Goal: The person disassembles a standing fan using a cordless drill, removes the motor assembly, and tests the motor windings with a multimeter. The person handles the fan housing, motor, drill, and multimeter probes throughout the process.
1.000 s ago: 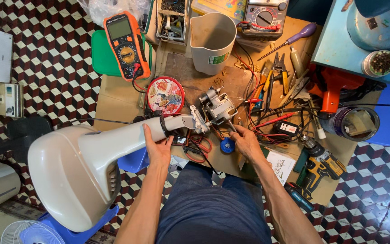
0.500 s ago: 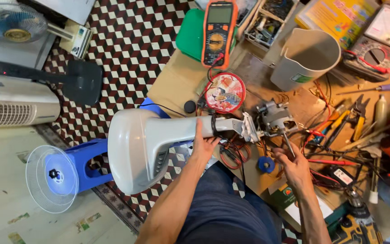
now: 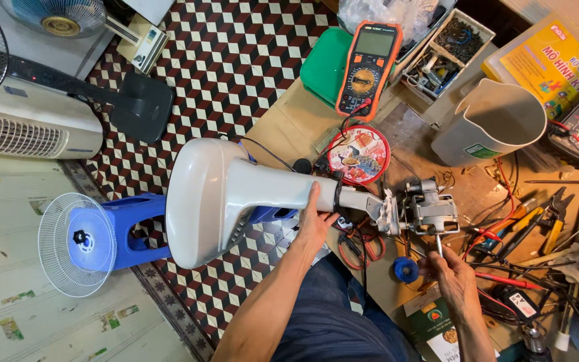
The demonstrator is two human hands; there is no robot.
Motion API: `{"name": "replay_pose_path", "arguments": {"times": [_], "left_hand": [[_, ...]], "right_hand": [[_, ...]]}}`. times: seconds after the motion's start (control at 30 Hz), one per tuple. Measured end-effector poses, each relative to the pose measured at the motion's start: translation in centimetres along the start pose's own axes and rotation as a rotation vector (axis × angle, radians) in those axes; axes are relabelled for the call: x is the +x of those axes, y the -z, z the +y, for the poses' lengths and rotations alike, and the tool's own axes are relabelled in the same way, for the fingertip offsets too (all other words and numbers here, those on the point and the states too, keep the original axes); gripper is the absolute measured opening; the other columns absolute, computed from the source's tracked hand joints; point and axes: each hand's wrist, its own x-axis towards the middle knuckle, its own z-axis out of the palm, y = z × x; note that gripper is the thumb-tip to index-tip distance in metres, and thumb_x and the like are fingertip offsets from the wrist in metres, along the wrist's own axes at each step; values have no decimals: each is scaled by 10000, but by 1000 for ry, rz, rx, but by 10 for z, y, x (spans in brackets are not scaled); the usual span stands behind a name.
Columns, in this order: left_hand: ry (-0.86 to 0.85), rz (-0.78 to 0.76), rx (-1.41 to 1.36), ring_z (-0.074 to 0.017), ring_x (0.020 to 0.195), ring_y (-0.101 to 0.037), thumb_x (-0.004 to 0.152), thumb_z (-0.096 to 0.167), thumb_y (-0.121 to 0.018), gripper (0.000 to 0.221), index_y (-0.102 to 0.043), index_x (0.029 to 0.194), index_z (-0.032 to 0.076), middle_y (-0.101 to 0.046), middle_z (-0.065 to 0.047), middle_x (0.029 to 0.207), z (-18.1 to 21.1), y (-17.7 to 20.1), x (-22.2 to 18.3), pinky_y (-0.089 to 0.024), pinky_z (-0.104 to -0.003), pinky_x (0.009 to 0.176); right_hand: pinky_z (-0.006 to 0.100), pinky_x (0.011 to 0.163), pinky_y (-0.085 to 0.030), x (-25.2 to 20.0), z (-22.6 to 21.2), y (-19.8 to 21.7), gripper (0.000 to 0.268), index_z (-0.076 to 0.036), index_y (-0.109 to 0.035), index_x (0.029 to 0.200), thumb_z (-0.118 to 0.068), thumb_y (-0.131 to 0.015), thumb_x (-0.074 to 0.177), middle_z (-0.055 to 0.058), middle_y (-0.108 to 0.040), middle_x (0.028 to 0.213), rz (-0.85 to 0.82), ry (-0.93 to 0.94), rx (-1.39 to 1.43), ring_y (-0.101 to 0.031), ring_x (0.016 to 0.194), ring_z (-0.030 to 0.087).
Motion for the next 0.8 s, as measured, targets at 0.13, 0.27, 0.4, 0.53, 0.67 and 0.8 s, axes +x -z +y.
{"name": "replay_pose_path", "arguments": {"times": [0.13, 0.27, 0.4, 0.53, 0.67, 0.8], "left_hand": [[-60, -11, 58, -336, 1363, -473, 710, 598, -808, 998, -410, 1493, 125, -503, -120, 1430, 9, -12, -11, -366, -622, 1135], [-110, -114, 184, -304, 1324, -504, 724, 607, -795, 966, -445, 1473, 106, -537, -125, 1389, 33, -34, 2, -402, -587, 1091], [-85, -152, 291, -311, 1300, -516, 726, 621, -775, 935, -478, 1457, 120, -542, -104, 1409, 57, -47, 29, -416, -577, 1055], [-87, -141, 364, -319, 1313, -522, 740, 642, -772, 957, -472, 1475, 108, -540, -126, 1427, 58, -49, 42, -425, -599, 1069], [-108, -145, 401, -276, 1335, -496, 728, 645, -756, 963, -425, 1491, 160, -519, -73, 1439, 64, -56, 30, -393, -634, 1079], [-128, -194, 403, -255, 1377, -485, 725, 584, -789, 926, -437, 1465, 155, -524, -56, 1442, 77, -74, 29, -355, -648, 1086]], "right_hand": [[341, 708, -561, 4, -2, 2, 341, 79, -671, 1150, -230, -571, 1048, 160, -729, 898, 9, -3, 30, -704, 769, 234], [328, 654, -521, 2, -6, -12, 297, 16, -690, 1186, -201, -595, 1008, 132, -747, 864, 16, -75, 63, -674, 721, 205], [287, 629, -526, 0, -7, -40, 265, 24, -696, 1183, -157, -640, 998, 107, -732, 862, -2, -60, 257, -653, 687, 159], [271, 613, -513, 3, -2, -50, 263, -41, -688, 1203, -159, -602, 984, 89, -737, 861, 20, -118, 307, -676, 691, 150], [264, 624, -523, -2, -6, -55, 244, -33, -686, 1181, -153, -605, 984, 85, -745, 866, 41, -128, 317, -688, 702, 150], [261, 621, -502, 5, -11, -60, 228, -10, -694, 1150, -145, -615, 985, 80, -746, 869, 15, -132, 312, -679, 696, 153]]}}
